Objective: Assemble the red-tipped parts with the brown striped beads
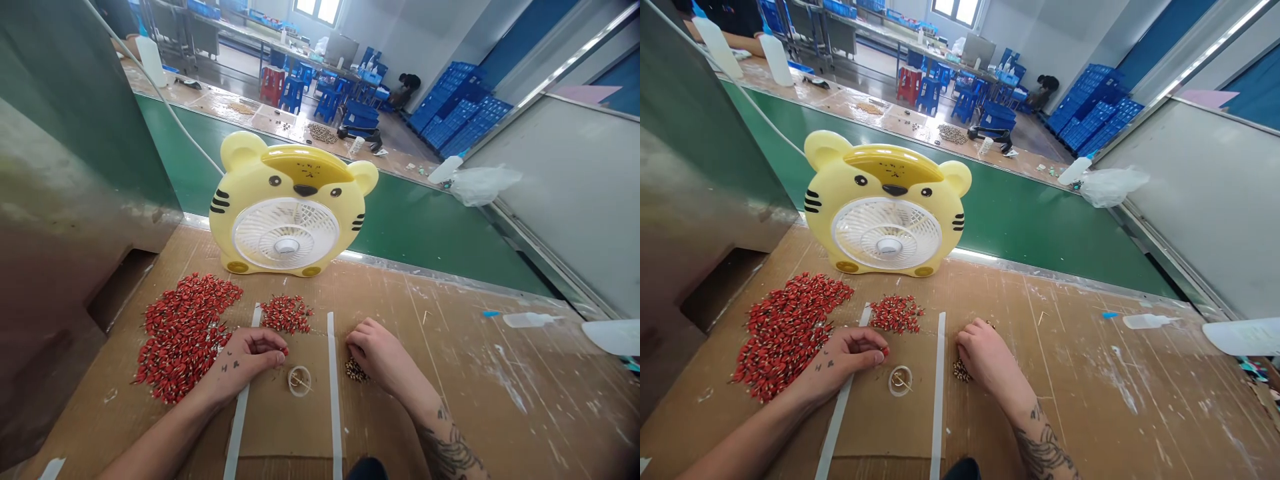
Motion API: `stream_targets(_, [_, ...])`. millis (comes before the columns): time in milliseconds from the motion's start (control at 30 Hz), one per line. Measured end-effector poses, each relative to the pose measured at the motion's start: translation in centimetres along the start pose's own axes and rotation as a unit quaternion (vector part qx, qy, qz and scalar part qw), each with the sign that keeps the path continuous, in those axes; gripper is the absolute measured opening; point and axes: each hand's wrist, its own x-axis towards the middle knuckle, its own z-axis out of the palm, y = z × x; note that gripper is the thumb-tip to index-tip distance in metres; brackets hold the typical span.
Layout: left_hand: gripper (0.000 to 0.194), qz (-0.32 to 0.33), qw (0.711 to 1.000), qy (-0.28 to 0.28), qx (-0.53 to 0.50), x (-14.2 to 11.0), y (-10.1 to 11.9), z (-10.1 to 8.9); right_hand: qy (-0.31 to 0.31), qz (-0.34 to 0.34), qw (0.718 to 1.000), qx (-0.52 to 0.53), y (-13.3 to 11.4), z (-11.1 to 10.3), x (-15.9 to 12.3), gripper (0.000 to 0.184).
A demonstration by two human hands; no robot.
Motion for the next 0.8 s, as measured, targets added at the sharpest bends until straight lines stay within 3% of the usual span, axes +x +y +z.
stream_targets(200, [0.016,-0.005,1.0,-0.005,-0.021,-0.1,-0.2,0.0,-0.019,-0.077,0.997,-0.007,0.2,-0.6,0.0,0.029])
stream_targets(300, [0.016,-0.009,1.0,-0.013,-0.016,-0.2,-0.1,0.0,-0.042,-0.08,0.996,-0.013,0.7,-0.9,0.2,0.027])
stream_targets(367, [0.015,-0.006,1.0,-0.012,-0.015,-0.2,0.1,0.1,-0.023,-0.064,0.997,0.02,0.9,-1.0,0.3,0.023])
stream_targets(467, [0.015,0.005,1.0,0.0,-0.016,-0.2,0.3,0.3,0.052,-0.024,0.99,0.13,0.7,-0.8,0.2,0.017])
stream_targets(600, [0.014,0.027,0.999,0.024,0.001,-0.1,0.1,0.7,0.125,0.029,0.947,0.293,-1.7,0.1,0.3,0.012])
stream_targets(800, [0.014,0.069,0.994,0.073,0.042,-0.1,-0.3,0.8,0.154,0.054,0.874,0.458,-7.9,1.2,2.4,0.012])
